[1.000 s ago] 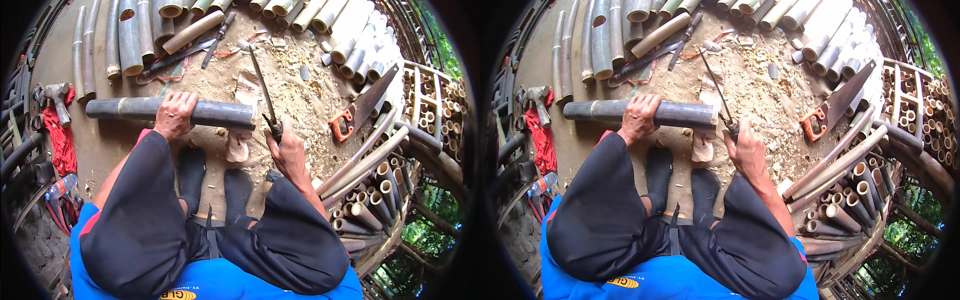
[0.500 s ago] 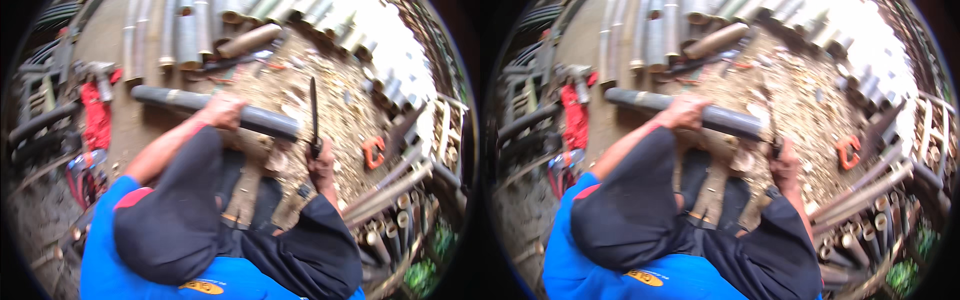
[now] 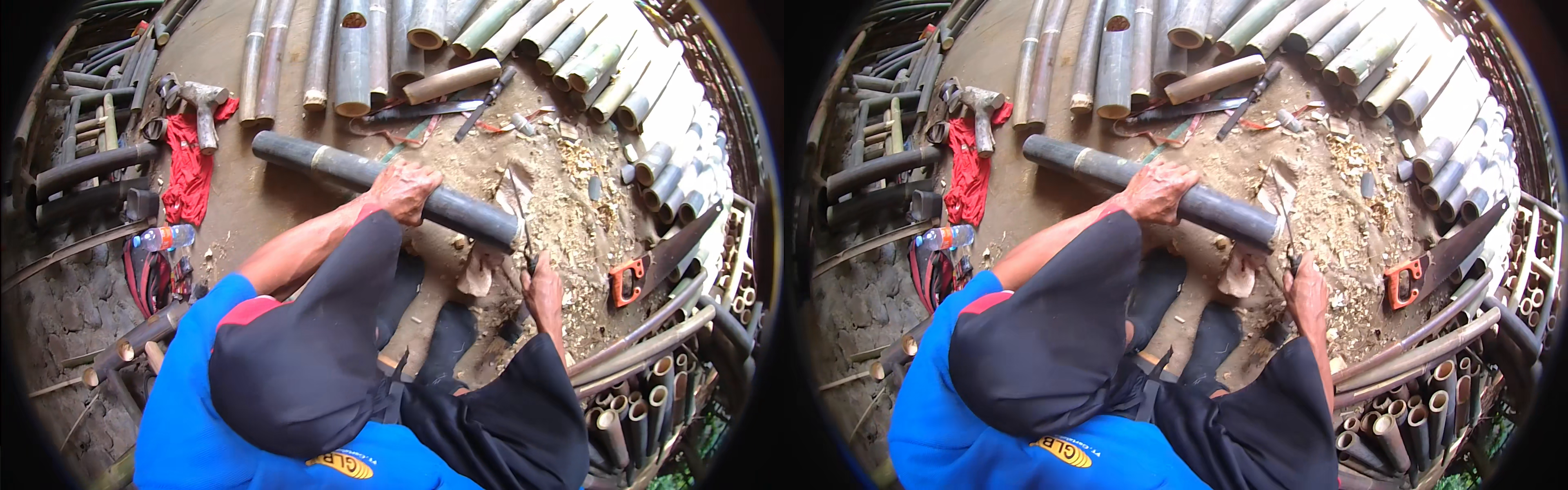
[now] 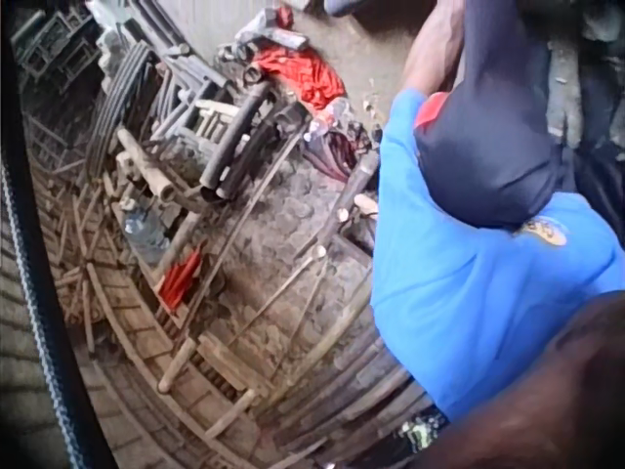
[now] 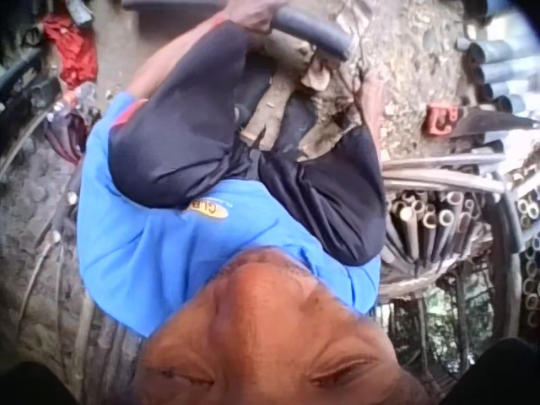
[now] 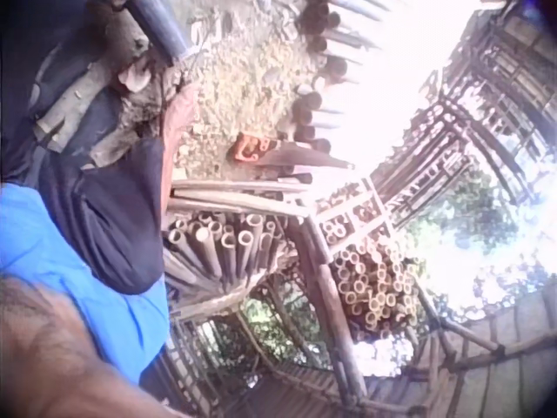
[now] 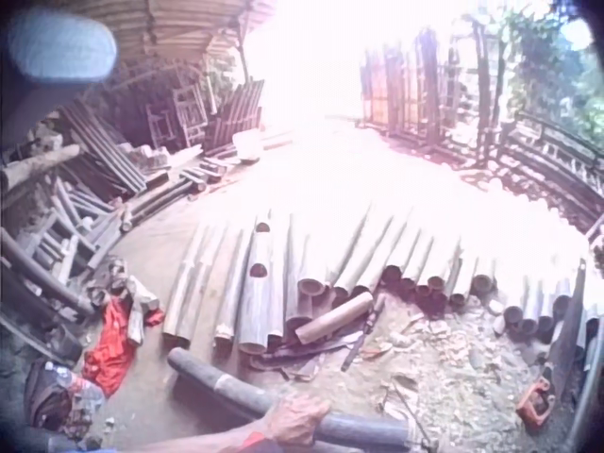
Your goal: The person carves a section of bamboo using a knife, smoothing the edges and clearing out fibers from a pre-cut hole.
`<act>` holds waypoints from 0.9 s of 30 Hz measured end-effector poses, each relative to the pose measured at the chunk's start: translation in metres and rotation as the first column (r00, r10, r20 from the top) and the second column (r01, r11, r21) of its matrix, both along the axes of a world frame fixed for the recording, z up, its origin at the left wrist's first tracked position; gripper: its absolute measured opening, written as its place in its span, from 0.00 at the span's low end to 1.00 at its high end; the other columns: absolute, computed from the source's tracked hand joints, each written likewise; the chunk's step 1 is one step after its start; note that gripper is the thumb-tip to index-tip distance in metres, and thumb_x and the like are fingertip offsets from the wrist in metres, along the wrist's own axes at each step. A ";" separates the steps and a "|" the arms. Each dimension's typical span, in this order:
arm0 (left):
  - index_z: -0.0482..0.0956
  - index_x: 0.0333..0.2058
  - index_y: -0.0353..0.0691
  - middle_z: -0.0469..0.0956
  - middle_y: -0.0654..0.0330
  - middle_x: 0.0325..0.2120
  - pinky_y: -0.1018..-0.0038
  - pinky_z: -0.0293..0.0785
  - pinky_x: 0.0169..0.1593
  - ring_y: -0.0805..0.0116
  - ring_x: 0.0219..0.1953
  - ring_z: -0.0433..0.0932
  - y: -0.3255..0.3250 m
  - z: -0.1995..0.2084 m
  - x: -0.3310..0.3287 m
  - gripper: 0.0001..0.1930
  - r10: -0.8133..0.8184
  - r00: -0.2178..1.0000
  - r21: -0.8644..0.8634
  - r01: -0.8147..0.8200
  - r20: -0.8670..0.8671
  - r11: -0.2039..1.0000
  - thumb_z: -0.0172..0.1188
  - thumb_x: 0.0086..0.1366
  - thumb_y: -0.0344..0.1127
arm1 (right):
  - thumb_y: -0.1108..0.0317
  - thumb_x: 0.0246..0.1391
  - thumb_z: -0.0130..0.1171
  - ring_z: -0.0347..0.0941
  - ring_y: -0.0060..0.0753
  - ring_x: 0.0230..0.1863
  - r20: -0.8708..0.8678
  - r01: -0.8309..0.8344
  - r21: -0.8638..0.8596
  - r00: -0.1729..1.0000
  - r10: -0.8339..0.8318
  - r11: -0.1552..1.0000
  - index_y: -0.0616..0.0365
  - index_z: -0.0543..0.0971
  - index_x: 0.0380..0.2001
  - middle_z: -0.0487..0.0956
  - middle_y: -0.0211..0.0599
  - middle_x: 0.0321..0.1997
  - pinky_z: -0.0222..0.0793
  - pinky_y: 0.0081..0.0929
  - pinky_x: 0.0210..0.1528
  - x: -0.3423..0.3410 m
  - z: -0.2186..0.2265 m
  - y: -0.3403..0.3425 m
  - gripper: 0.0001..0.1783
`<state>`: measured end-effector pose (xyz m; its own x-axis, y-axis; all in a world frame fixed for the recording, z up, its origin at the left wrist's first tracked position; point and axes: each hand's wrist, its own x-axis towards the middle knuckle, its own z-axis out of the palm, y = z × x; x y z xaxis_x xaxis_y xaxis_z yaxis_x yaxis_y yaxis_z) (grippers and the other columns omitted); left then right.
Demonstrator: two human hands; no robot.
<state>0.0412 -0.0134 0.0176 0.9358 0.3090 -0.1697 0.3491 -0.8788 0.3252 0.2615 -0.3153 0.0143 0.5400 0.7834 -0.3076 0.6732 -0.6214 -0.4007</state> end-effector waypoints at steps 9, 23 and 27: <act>0.76 0.47 0.41 0.79 0.54 0.41 0.59 0.73 0.57 0.53 0.50 0.79 -0.006 0.001 -0.005 0.30 -0.003 0.998 0.061 0.000 0.057 0.998 0.73 0.41 0.35 | 0.66 0.60 0.66 0.79 0.71 0.35 -0.053 0.018 0.111 0.999 -0.012 0.994 0.60 0.67 0.52 0.81 0.63 0.33 0.74 0.57 0.35 -0.021 0.018 0.011 0.23; 0.75 0.42 0.41 0.79 0.55 0.39 0.60 0.73 0.54 0.54 0.49 0.80 -0.005 0.001 -0.003 0.23 -0.020 0.995 0.101 0.010 0.100 0.995 0.68 0.44 0.32 | 0.70 0.62 0.62 0.81 0.61 0.26 0.084 -0.092 0.193 0.994 0.077 0.977 0.65 0.67 0.46 0.80 0.57 0.26 0.77 0.47 0.27 -0.015 0.041 0.017 0.17; 0.75 0.41 0.41 0.78 0.56 0.38 0.60 0.74 0.52 0.54 0.46 0.81 -0.011 -0.001 -0.025 0.22 0.018 0.996 0.151 -0.030 0.082 0.988 0.68 0.44 0.32 | 0.66 0.63 0.65 0.79 0.62 0.23 -0.025 -0.068 0.276 0.997 0.077 0.959 0.66 0.68 0.49 0.80 0.57 0.27 0.77 0.49 0.27 -0.041 0.081 0.034 0.20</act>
